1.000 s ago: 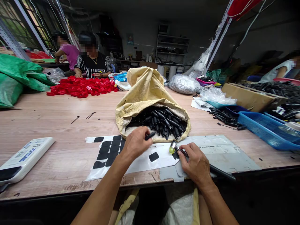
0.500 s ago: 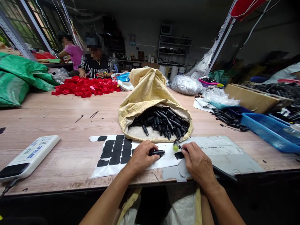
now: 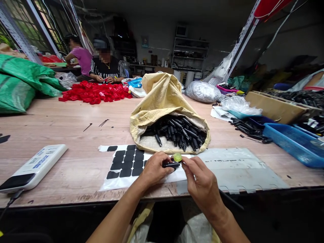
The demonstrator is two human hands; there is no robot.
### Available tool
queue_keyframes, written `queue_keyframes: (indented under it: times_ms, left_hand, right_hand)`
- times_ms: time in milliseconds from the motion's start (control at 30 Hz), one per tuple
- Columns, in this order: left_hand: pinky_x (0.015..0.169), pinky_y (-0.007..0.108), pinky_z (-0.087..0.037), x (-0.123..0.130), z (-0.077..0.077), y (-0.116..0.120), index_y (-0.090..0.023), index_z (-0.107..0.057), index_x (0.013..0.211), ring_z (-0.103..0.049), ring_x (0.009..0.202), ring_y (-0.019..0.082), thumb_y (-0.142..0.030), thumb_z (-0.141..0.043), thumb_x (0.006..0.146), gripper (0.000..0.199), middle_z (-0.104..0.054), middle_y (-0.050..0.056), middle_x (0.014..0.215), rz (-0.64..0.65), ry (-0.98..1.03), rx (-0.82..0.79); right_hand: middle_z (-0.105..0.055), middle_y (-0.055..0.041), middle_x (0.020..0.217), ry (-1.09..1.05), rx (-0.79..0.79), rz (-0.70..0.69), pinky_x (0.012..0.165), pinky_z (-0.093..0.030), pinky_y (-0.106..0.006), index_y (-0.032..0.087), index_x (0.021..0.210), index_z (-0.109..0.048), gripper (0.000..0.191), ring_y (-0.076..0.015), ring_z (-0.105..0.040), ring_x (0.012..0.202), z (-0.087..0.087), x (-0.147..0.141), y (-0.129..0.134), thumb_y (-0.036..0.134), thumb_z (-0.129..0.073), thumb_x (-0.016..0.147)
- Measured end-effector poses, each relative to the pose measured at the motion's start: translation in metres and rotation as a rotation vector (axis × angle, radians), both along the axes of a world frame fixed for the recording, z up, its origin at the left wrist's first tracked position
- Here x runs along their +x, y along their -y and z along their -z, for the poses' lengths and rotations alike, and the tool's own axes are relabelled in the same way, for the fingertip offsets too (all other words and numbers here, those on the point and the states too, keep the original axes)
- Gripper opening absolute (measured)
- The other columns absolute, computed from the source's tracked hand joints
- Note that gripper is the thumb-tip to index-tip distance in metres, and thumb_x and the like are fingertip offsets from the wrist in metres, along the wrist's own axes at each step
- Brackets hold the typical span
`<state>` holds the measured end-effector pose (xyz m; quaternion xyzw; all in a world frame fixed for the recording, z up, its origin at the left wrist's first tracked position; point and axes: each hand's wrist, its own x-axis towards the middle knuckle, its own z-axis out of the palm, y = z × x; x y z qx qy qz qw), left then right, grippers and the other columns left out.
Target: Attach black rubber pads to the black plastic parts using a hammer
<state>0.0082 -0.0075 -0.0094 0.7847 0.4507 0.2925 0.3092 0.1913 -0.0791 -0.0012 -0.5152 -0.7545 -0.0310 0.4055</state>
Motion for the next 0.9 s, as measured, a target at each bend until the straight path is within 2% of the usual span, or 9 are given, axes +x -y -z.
queue_keyframes:
  times_ms: [133,300,467,567,667,767,900]
  left_hand:
    - [0.074,0.028,-0.041,0.000,0.000,0.000,-0.020,-0.068,0.077,-0.058,0.087,0.019,-0.021,-0.075,0.075,0.007,-0.064,0.001,0.087,-0.006,-0.020,0.010]
    - [0.080,0.030,-0.043,0.001,0.002,0.002,-0.021,-0.072,0.088,-0.060,0.093,0.020,-0.020,-0.075,0.074,0.014,-0.067,0.001,0.093,-0.020,0.010,-0.022]
    - [0.080,0.030,-0.044,0.001,0.000,0.002,-0.020,-0.072,0.089,-0.060,0.092,0.020,-0.020,-0.075,0.073,0.016,-0.067,0.001,0.092,-0.033,0.006,-0.012]
    - [0.081,0.031,-0.044,-0.001,-0.002,0.003,-0.021,-0.072,0.089,-0.060,0.092,0.021,-0.022,-0.073,0.076,0.013,-0.067,0.002,0.092,-0.007,-0.004,-0.019]
    - [0.083,0.032,-0.045,-0.003,-0.004,0.003,-0.021,-0.072,0.091,-0.060,0.096,0.022,-0.023,-0.070,0.079,0.012,-0.067,0.003,0.095,0.030,0.026,-0.026]
    - [0.087,0.033,-0.045,-0.004,-0.004,0.003,-0.022,-0.071,0.095,-0.059,0.099,0.023,-0.024,-0.066,0.083,0.013,-0.068,0.003,0.099,0.043,0.072,-0.023]
    - [0.092,0.035,-0.044,-0.004,-0.004,0.005,-0.024,-0.069,0.101,-0.060,0.102,0.023,-0.024,-0.062,0.087,0.016,-0.071,0.002,0.103,0.048,0.109,-0.020]
  right_hand:
    - [-0.065,-0.0054,0.093,0.063,-0.095,0.012,0.082,-0.053,-0.029,0.026,0.127,-0.063,0.038,-0.0181,-0.065,0.087,0.003,-0.003,0.001,0.013,-0.042,0.099]
    - [-0.066,-0.0068,0.099,-0.016,0.019,0.093,0.082,-0.051,-0.029,0.024,0.127,-0.063,0.032,-0.0186,-0.066,0.090,0.000,0.006,0.001,0.019,-0.047,0.099]
    - [-0.066,-0.0056,0.094,0.006,-0.068,0.051,0.078,-0.051,-0.027,0.025,0.123,-0.064,0.030,-0.0174,-0.065,0.085,0.006,0.010,0.002,0.020,-0.044,0.101]
    - [-0.067,-0.0049,0.098,0.018,-0.043,0.136,0.080,-0.049,-0.029,0.026,0.121,-0.066,0.028,-0.0177,-0.065,0.088,0.008,0.021,0.001,0.023,-0.046,0.101]
    - [-0.067,-0.0038,0.098,0.106,-0.036,0.216,0.081,-0.047,-0.029,0.026,0.117,-0.067,0.025,-0.0177,-0.064,0.089,0.012,0.041,-0.005,0.024,-0.049,0.100]
    - [-0.067,-0.0041,0.094,0.233,-0.050,0.221,0.080,-0.044,-0.032,0.024,0.110,-0.069,0.022,-0.0192,-0.062,0.089,0.019,0.058,-0.012,0.020,-0.050,0.098]
    - [-0.066,-0.0055,0.097,0.288,-0.019,0.225,0.082,-0.040,-0.036,0.025,0.106,-0.068,0.017,-0.0236,-0.057,0.096,0.014,0.058,-0.015,0.024,-0.057,0.093]
